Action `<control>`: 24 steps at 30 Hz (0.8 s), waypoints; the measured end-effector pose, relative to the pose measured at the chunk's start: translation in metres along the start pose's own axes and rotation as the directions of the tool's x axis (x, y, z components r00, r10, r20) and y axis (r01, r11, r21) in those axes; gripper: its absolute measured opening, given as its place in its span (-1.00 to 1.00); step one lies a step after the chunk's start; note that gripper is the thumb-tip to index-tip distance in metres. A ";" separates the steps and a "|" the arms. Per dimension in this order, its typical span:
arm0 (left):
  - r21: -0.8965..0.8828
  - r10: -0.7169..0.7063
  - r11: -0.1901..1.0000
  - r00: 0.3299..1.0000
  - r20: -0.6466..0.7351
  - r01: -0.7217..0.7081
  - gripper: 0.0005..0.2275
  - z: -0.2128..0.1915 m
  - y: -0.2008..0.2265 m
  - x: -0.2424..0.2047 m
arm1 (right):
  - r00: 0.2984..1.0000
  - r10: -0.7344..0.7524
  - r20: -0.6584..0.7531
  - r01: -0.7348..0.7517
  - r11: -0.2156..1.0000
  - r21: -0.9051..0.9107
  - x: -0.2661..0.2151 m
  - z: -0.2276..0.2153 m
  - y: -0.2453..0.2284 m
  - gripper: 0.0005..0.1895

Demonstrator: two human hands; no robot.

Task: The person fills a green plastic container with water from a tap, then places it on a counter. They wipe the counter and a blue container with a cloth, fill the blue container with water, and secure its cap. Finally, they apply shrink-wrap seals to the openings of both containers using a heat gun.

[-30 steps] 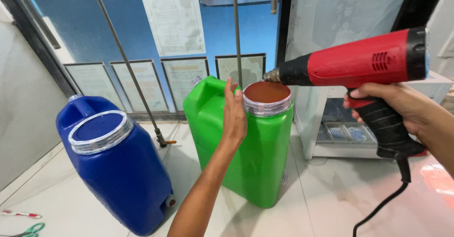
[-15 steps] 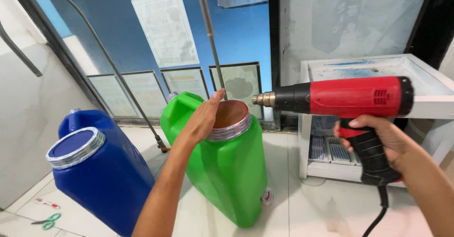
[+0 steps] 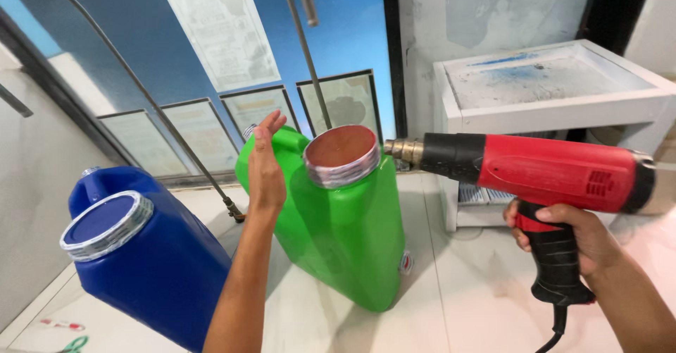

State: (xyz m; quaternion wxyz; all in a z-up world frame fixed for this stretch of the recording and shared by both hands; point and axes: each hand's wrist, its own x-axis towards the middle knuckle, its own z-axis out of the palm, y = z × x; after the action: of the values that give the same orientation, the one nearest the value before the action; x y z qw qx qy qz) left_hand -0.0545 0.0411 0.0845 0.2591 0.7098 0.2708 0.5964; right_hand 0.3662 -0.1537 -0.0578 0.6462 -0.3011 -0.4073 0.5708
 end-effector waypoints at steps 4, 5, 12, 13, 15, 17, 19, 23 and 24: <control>-0.178 0.077 0.980 0.994 -0.072 -0.089 -0.37 -0.035 -0.032 -0.014 | 0.982 -0.153 -0.109 0.134 0.977 -0.164 -0.059 0.051 0.031 -0.58; -0.226 0.081 0.969 0.994 -0.075 -0.096 -0.38 -0.043 -0.040 -0.017 | 0.969 -0.193 -0.153 0.158 0.964 -0.212 -0.072 0.070 0.043 -0.60; -0.424 0.024 0.904 0.997 -0.070 -0.051 -0.45 -0.073 -0.103 -0.047 | 0.739 -0.417 -0.529 0.038 0.809 -0.586 -0.129 0.232 0.144 -0.69; -0.441 0.008 0.897 0.997 -0.076 -0.041 -0.46 -0.074 -0.109 -0.049 | 0.715 -0.429 -0.552 -0.021 0.776 -0.630 -0.126 0.248 0.155 -0.68; -0.473 -0.045 0.881 0.996 -0.072 0.006 -0.46 -0.072 -0.122 -0.052 | 0.691 -0.520 -0.501 -0.096 0.622 -0.777 -0.114 0.268 0.184 -0.67; -0.502 -0.118 0.862 0.991 -0.056 0.074 -0.45 -0.068 -0.138 -0.059 | 0.678 -0.639 -0.363 -0.168 0.346 -0.923 -0.100 0.271 0.217 -0.65; -0.502 -0.144 0.859 0.988 -0.046 0.102 -0.45 -0.063 -0.150 -0.068 | 0.678 -0.715 -0.171 -0.212 0.033 -0.977 -0.087 0.262 0.244 -0.64; -0.498 -0.165 0.856 0.986 -0.006 0.140 -0.43 -0.062 -0.169 -0.082 | 0.684 -0.720 0.118 -0.272 -0.401 -0.875 -0.077 0.245 0.286 -0.61; -0.502 -0.161 0.853 0.987 0.005 0.142 -0.43 -0.063 -0.172 -0.084 | 0.692 -0.712 0.118 -0.287 -0.422 -0.860 -0.074 0.244 0.292 -0.60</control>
State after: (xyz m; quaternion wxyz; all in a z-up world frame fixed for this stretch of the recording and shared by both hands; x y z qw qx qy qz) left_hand -0.1418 0.1095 -0.0839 0.4753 0.5837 0.1668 0.6369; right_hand 0.0085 -0.1965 -0.2020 0.3047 -0.7325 -0.5133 -0.3272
